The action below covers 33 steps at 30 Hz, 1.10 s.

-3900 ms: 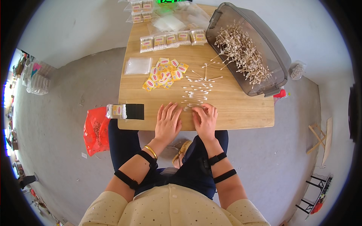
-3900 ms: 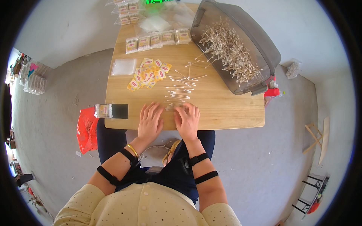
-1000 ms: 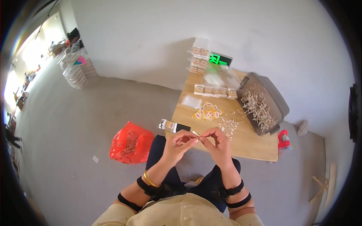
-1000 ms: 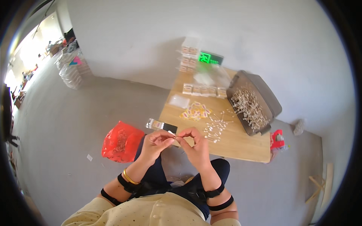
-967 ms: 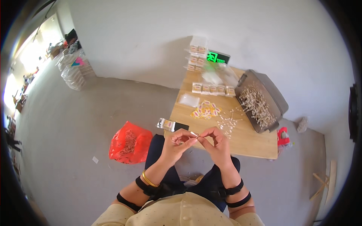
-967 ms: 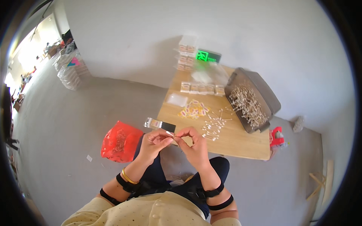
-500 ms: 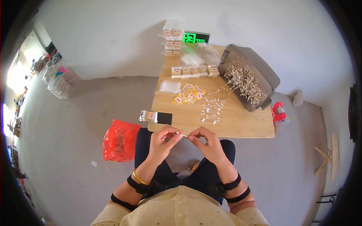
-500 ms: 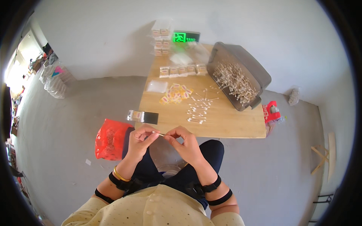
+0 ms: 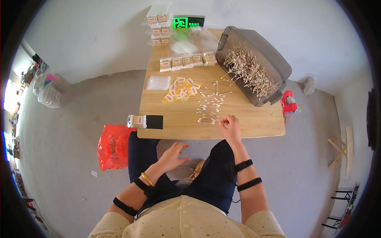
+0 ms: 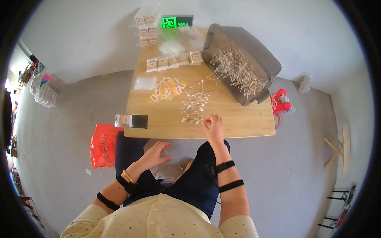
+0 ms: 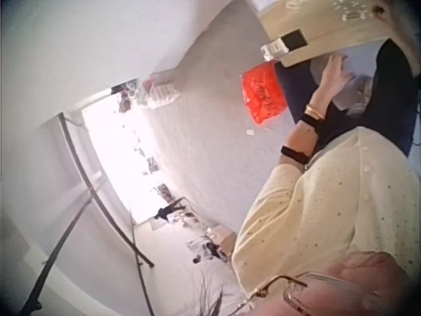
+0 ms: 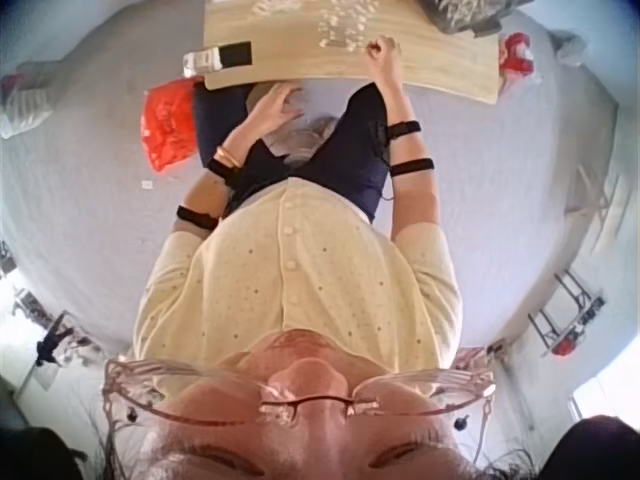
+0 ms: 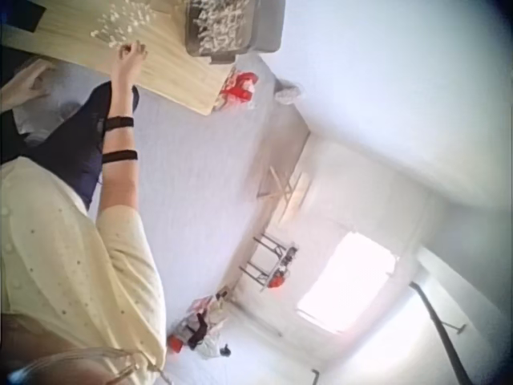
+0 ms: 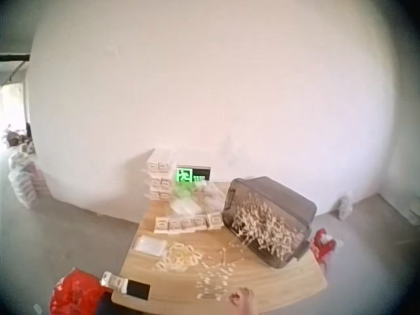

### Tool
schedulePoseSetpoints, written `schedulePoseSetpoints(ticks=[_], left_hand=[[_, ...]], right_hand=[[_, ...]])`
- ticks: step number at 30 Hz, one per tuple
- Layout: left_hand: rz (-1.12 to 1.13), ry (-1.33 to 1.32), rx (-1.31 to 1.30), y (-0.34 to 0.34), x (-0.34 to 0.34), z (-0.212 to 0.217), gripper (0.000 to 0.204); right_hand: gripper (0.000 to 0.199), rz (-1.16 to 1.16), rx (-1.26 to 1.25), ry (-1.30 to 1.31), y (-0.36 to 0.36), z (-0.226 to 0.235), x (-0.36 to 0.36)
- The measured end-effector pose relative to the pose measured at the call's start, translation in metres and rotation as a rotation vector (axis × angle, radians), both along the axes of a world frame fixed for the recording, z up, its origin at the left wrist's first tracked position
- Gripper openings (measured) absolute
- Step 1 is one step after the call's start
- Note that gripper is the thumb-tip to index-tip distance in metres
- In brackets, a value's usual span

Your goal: Organize and package cotton swabs into small plastic bags.

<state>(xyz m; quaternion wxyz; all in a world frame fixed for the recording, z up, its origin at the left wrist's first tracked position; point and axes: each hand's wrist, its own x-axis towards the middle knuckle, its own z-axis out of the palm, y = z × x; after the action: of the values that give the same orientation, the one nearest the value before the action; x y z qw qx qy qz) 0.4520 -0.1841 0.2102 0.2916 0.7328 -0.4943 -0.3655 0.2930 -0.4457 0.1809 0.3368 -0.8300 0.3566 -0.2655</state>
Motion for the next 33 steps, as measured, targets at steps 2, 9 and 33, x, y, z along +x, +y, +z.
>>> schedulePoseSetpoints(ticks=[2, 9, 33], left_hand=[[-0.004, 0.003, 0.004, -0.008, 0.002, -0.007, 0.055], [0.072, 0.04, -0.058, -0.041, 0.003, -0.009, 0.036], [0.363, 0.288, -0.155, -0.091, 0.046, -0.051, 0.016]], right_hand=[[0.008, 0.004, -0.073, 0.031, -0.009, -0.006, 0.014], [0.012, 0.103, -0.162, 0.165, -0.017, -0.008, 0.041], [0.027, 0.127, -0.306, 0.094, 0.02, -0.001, 0.032]])
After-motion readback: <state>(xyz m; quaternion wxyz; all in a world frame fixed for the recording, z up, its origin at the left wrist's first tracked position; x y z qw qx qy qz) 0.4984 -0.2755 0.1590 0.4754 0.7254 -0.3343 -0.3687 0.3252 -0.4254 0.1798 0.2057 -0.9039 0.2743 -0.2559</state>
